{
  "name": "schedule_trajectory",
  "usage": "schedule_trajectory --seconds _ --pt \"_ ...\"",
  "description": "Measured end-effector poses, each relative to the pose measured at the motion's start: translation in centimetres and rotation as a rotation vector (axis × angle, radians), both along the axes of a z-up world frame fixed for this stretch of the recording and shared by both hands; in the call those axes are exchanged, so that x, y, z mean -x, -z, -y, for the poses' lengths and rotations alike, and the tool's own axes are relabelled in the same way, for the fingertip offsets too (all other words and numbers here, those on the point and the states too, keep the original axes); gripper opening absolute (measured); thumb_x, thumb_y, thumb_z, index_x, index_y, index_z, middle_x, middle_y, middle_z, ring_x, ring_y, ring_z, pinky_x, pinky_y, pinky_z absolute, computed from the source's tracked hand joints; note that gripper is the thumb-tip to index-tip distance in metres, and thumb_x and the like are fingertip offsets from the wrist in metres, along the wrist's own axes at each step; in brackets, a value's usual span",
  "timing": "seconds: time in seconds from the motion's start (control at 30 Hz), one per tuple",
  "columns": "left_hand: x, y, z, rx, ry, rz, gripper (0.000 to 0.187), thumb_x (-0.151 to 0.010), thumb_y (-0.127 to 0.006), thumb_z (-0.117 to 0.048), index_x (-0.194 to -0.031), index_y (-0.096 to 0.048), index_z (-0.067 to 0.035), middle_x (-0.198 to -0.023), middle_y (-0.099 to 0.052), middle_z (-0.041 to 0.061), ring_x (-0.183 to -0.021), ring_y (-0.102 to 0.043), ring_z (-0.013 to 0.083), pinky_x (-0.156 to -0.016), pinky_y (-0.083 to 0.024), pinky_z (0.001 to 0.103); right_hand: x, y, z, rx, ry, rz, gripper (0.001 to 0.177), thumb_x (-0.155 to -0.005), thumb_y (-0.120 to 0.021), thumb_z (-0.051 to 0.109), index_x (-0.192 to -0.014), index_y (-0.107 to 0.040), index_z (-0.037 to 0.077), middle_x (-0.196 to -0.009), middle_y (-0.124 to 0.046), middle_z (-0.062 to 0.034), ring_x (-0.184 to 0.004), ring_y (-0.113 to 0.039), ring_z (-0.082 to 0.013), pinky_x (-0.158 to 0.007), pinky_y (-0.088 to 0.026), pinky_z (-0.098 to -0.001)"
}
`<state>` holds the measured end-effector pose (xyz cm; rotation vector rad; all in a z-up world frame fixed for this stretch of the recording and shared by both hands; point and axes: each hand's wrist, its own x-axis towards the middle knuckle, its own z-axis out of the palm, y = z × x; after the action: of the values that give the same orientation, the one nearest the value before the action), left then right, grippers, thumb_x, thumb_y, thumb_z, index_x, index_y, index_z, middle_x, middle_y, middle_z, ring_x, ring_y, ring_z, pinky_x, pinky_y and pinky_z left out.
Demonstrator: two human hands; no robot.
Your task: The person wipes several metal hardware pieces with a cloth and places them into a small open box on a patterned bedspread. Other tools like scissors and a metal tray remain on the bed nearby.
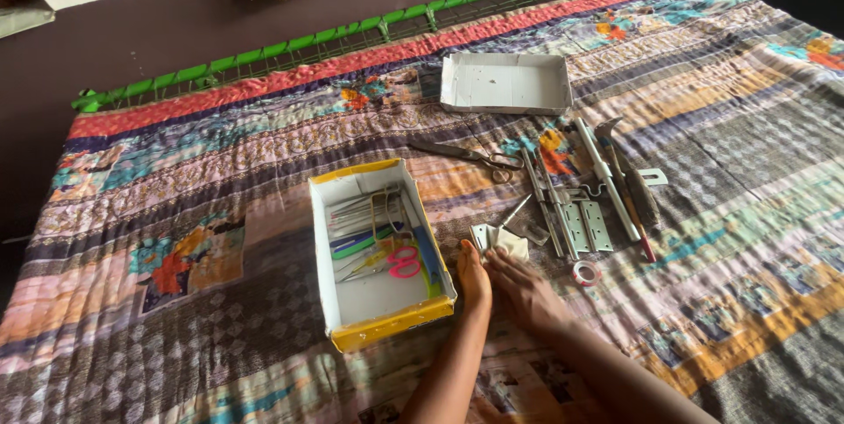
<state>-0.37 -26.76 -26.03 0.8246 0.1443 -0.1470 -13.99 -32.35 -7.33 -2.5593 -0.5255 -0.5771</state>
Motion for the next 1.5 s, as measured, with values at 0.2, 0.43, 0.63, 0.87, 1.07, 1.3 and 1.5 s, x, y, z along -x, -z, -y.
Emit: schedule_trajectory --seconds 0.2,0.43,0.63,0.87,1.07,1.3,1.5 --pt "-0.5 -1.0 -1.4 0.005 0.181 -0.062 0.062 -0.102 -0.045 -0.056 -0.128 -0.060 -0.001 -0.121 -0.067 0.014 -0.106 -0.063 0.0245 -0.090 -0.051 0.038 2.3 0.3 0.0 -0.040 0.027 -0.079 0.043 -0.088 -0.056 -0.002 -0.131 -0.063 -0.001 -0.148 -0.055 -0.0240 -0.143 -0.049 -0.0378 -0.119 -0.039 -0.0450" --pt "0.8 -1.9 -0.5 -0.347 0.169 0.158 0.059 -0.115 -0.044 -0.050 -0.107 -0.061 0.006 -0.096 -0.056 0.005 -0.089 -0.049 0.0137 -0.078 -0.043 0.030 -1.8 0.2 0.1 -0.094 0.131 0.100 0.045 -0.089 -0.060 0.000 -0.134 -0.062 0.001 -0.154 -0.046 -0.0297 -0.146 -0.044 -0.0410 -0.119 -0.036 -0.0465" --pt "2.2 -5.6 -1.3 -0.031 0.187 0.129 0.023 -0.106 -0.051 -0.019 -0.112 -0.069 -0.007 -0.094 -0.061 -0.004 -0.082 -0.048 0.0038 -0.073 -0.042 0.022 -5.6 0.5 0.0 -0.222 0.268 0.084 0.050 -0.091 -0.061 0.007 -0.141 -0.057 -0.002 -0.156 -0.045 -0.0236 -0.145 -0.043 -0.0404 -0.114 -0.041 -0.0449" --pt "1.7 -4.7 -1.6 -0.093 0.146 0.171 0.020 -0.110 -0.050 -0.010 -0.102 -0.066 -0.002 -0.088 -0.059 -0.001 -0.078 -0.047 0.0053 -0.069 -0.040 0.023 -3.4 1.4 -0.4 -0.143 0.284 -0.017 0.044 -0.093 -0.059 0.009 -0.137 -0.061 0.002 -0.150 -0.054 -0.0206 -0.139 -0.052 -0.0357 -0.110 -0.047 -0.0431" --pt "0.4 -1.6 -0.6 -0.053 0.113 0.193 0.020 -0.107 -0.051 -0.012 -0.093 -0.063 -0.003 -0.083 -0.064 -0.001 -0.075 -0.054 0.0081 -0.070 -0.046 0.025 0.1 0.7 0.0 -0.051 0.153 0.055 0.044 -0.089 -0.061 0.007 -0.133 -0.064 0.001 -0.139 -0.060 -0.0244 -0.131 -0.057 -0.0412 -0.107 -0.050 -0.0458" --pt "1.1 -3.5 -0.7 -0.184 0.103 0.163 0.025 -0.108 -0.053 -0.029 -0.112 -0.064 -0.007 -0.107 -0.057 -0.002 -0.099 -0.051 0.0089 -0.089 -0.042 0.028 -0.4 2.1 2.3 -0.860 0.493 -0.277 0.030 -0.096 -0.073 0.015 -0.123 -0.072 0.001 -0.109 -0.080 -0.0167 -0.097 -0.072 -0.0228 -0.083 -0.059 -0.0331" --pt "0.9 -4.7 -1.8 -0.159 0.212 -0.201 0.047 -0.111 -0.036 -0.056 -0.132 -0.053 -0.019 -0.136 -0.057 -0.001 -0.126 -0.055 0.0111 -0.107 -0.041 0.028 -2.3 0.5 2.3 -0.740 0.468 -0.035 0.024 -0.092 -0.073 0.010 -0.114 -0.071 0.004 -0.112 -0.077 -0.0109 -0.096 -0.076 -0.0174 -0.081 -0.061 -0.0299"
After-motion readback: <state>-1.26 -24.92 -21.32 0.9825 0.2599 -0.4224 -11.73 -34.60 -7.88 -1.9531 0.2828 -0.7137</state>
